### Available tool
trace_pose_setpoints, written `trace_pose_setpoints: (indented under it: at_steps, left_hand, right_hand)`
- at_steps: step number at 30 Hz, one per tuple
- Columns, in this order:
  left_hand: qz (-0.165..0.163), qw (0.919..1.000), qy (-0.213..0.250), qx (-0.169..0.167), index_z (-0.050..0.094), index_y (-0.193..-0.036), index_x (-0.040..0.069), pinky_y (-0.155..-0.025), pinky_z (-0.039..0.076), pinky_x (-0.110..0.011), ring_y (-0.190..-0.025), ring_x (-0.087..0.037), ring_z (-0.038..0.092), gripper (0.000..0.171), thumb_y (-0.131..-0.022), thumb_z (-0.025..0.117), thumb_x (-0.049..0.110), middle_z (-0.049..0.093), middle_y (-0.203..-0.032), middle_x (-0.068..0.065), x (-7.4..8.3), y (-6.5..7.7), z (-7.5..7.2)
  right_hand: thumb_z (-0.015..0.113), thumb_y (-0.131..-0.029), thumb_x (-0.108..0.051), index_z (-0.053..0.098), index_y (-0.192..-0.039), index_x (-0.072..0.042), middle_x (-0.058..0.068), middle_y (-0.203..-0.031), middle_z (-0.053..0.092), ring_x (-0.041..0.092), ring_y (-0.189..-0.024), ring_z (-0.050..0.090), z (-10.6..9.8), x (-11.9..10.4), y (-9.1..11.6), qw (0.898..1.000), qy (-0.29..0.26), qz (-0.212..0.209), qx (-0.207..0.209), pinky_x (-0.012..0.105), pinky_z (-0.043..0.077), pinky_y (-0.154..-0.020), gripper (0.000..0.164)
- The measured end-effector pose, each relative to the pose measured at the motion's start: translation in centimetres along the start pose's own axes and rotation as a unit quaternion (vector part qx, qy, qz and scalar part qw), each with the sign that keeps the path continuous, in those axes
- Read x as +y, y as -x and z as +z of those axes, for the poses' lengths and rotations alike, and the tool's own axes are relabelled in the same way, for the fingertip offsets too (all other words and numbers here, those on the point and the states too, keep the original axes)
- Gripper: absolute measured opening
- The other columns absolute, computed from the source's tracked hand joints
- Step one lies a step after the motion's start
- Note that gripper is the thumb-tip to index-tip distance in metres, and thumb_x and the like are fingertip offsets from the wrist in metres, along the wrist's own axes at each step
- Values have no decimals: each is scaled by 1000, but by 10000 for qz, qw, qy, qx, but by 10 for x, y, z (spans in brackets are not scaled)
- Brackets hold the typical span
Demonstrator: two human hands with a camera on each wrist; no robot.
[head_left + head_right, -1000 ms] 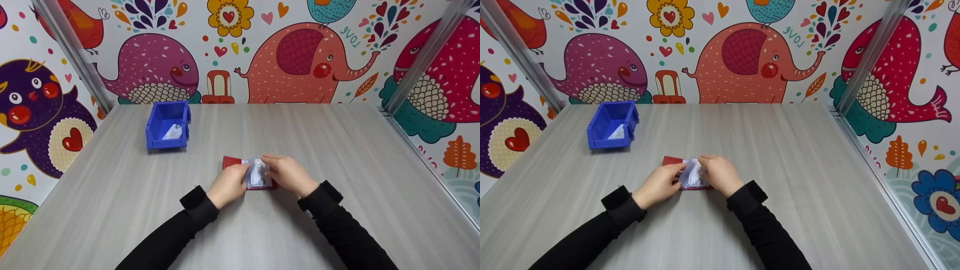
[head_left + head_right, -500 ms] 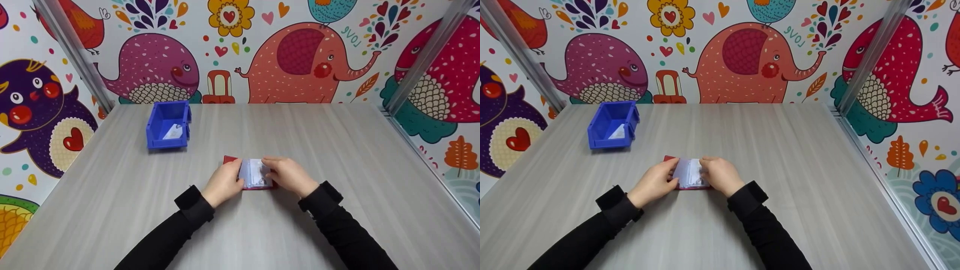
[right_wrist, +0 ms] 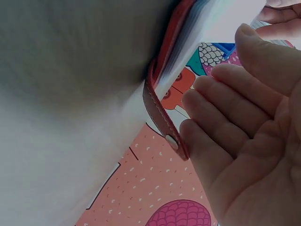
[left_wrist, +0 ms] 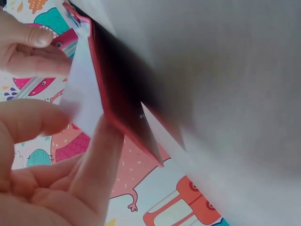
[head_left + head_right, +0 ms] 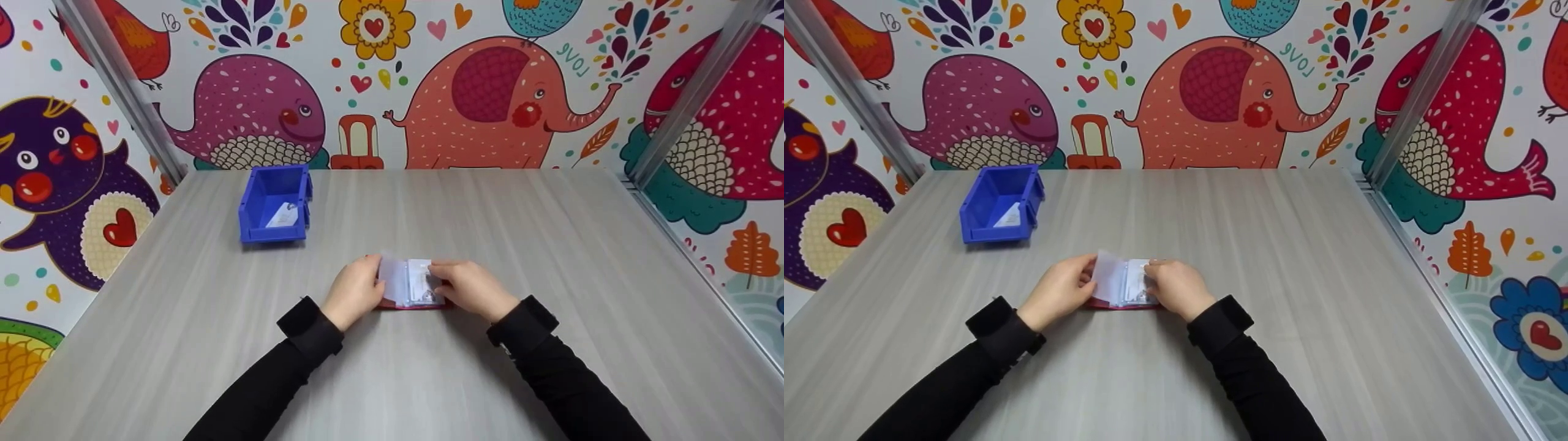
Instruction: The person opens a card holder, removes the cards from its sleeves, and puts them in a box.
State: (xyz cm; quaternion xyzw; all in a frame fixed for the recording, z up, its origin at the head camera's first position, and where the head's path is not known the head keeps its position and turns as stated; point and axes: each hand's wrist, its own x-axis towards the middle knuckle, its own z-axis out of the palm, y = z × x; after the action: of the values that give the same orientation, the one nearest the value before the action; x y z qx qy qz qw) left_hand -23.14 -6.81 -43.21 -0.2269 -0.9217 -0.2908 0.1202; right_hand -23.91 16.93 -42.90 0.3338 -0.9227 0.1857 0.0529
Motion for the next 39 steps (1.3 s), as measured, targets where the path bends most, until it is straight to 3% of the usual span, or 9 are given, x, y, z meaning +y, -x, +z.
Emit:
trace_pose_setpoints:
  at_steps: [3, 8, 16, 24, 31, 39]
  left_hand:
    - [-102, 9999, -61, -32, 63, -110, -12, -78, 53, -47, -86, -35, 65, 30, -82, 67, -4, 67, -93, -20, -2, -1, -1]
    - [-98, 9996, -247, -86, 61, -82, -2, -64, 48, -43, -67, -25, 53, 9, -77, 68, -5, 56, -72, -7, -7, -2, -2]
    - [22, 9993, -350, -162, 48, -65, 5, -58, 39, -38, -61, -19, 39, 23, -72, 65, -7, 42, -65, -1, -12, -1, -3]
    - [63, 9970, -639, -427, 44, -60, 8, -60, 42, -40, -62, -21, 43, 27, -71, 63, -8, 42, -62, -1, -13, -3, -1]
    - [67, 9951, -830, -542, 51, -60, 5, -66, 48, -45, -65, -29, 55, 24, -72, 67, -7, 53, -65, -8, -12, -4, 1]
    - [-79, 9940, -895, -616, 55, -63, 2, -68, 49, -46, -69, -31, 59, 18, -73, 66, -7, 59, -69, -12, -9, -5, 2]
  right_hand:
    - [74, -84, -1, 67, -120, 6, 22, -123, 64, 35, -115, 61, 1, 0, 0, 9999, 104, -86, -66, 46, 49, -95, 37]
    - [74, -84, -3, 68, -116, 4, 20, -121, 66, 35, -113, 62, 4, 1, -1, 9997, 165, -130, -148, 46, 50, -93, 33]
    - [75, -83, -2, 68, -106, 2, 17, -114, 69, 32, -104, 66, 7, 3, 0, 9993, 218, -284, -111, 44, 52, -87, 24]
    - [75, -83, -2, 69, -105, 3, 20, -117, 67, 35, -109, 64, 8, 1, 1, 9993, 267, -208, -159, 45, 51, -90, 24]
    - [75, -82, 0, 70, -100, 2, 22, -119, 66, 36, -110, 64, 7, -1, 1, 9993, 277, -134, -203, 45, 52, -90, 19]
    - [75, -80, 1, 69, -94, 2, 22, -117, 67, 37, -107, 65, 8, 0, 0, 9989, 335, -282, -149, 45, 52, -87, 15]
